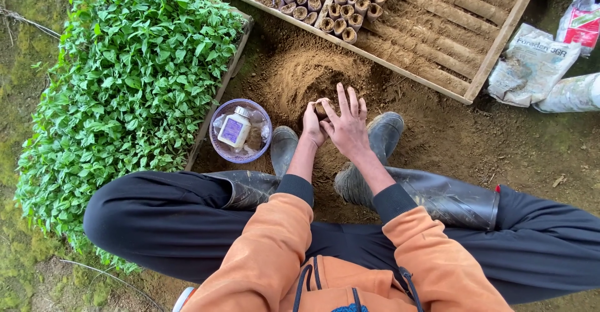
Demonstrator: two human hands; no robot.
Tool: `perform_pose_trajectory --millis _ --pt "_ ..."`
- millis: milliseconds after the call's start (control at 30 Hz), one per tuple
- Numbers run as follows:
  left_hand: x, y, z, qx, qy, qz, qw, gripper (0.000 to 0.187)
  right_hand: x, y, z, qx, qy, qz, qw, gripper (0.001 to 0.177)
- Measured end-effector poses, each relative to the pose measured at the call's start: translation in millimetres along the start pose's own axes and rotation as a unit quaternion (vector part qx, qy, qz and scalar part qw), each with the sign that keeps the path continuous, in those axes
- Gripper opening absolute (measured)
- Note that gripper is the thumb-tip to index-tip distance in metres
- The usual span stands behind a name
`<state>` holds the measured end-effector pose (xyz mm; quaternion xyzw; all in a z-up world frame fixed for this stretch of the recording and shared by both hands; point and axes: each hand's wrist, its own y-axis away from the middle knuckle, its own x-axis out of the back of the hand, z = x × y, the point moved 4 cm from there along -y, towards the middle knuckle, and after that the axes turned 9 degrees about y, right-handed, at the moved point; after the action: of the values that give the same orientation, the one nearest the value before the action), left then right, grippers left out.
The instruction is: The person sits cross-legged on the ground and fills small biodegradable seedling pots with soil by hand. They scoop soil from a pile, pack it into the pots, and place the filled pots into a wooden tray. The person also handles a small plastic bag and a container during the process.
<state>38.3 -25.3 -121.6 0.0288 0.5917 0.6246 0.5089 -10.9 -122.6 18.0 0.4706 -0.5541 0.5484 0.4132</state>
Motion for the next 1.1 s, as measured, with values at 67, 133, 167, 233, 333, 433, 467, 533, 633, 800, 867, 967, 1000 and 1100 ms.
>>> perform_pose_trajectory --millis 67,133,167,233,333,433,467,533,633,800,867,967,1000,1100 --pt "-2 -1 2 0.001 -0.004 -0.002 1.0 0.031 -2 1 -2 -0.006 0.003 -0.021 1.0 0.048" --pt "-2 1 2 0.003 -0.007 -0.001 1.0 0.031 -5 1 -5 -0.011 0.005 -0.045 0.999 0.046" --pt "-2 5 0 0.007 -0.012 -0.001 1.0 0.031 -7 2 -6 -0.01 0.015 -0.054 0.998 0.048" --pt "-6 9 1 0.011 -0.017 -0.002 1.0 0.031 -9 0 -6 -0.009 0.026 -0.063 0.998 0.05" --pt "-12 17 6 0.017 -0.029 -0.003 0.999 0.032 -19 3 -4 -0.016 -0.009 -0.106 0.994 0.043" --pt "-24 25 22 0.018 -0.038 -0.001 0.999 0.033 -31 1 8 -0.075 -0.32 0.052 0.943 0.057" --pt "-32 29 29 0.01 -0.026 -0.034 0.999 0.035 -40 2 14 -0.116 -0.326 0.02 0.938 0.052" --pt "-37 39 34 0.003 -0.009 -0.058 0.998 0.038 -67 13 17 -0.155 -0.333 -0.021 0.93 0.048" --pt "-42 44 41 -0.012 -0.013 -0.062 0.998 0.031 -106 15 5 -0.008 -0.105 -0.067 0.992 0.076" --pt "-34 36 47 0.006 -0.021 -0.075 0.997 0.028 -150 18 18 -0.014 -0.087 0.013 0.996 0.027" --pt "-40 47 51 0.015 -0.013 -0.069 0.997 0.027 -99 -1 18 -0.064 -0.165 0.04 0.983 0.027" --pt "-35 33 41 0.035 -0.012 -0.06 0.998 0.026 -31 -30 18 -0.125 -0.282 0.096 0.946 0.024" --pt "-29 25 34 0.042 -0.017 -0.052 0.998 0.028 -8 -38 16 -0.132 -0.327 0.123 0.927 0.02" --pt "-20 10 16 0.033 -0.037 -0.001 0.999 0.025 -6 -40 11 -0.051 -0.296 0.094 0.949 0.042"
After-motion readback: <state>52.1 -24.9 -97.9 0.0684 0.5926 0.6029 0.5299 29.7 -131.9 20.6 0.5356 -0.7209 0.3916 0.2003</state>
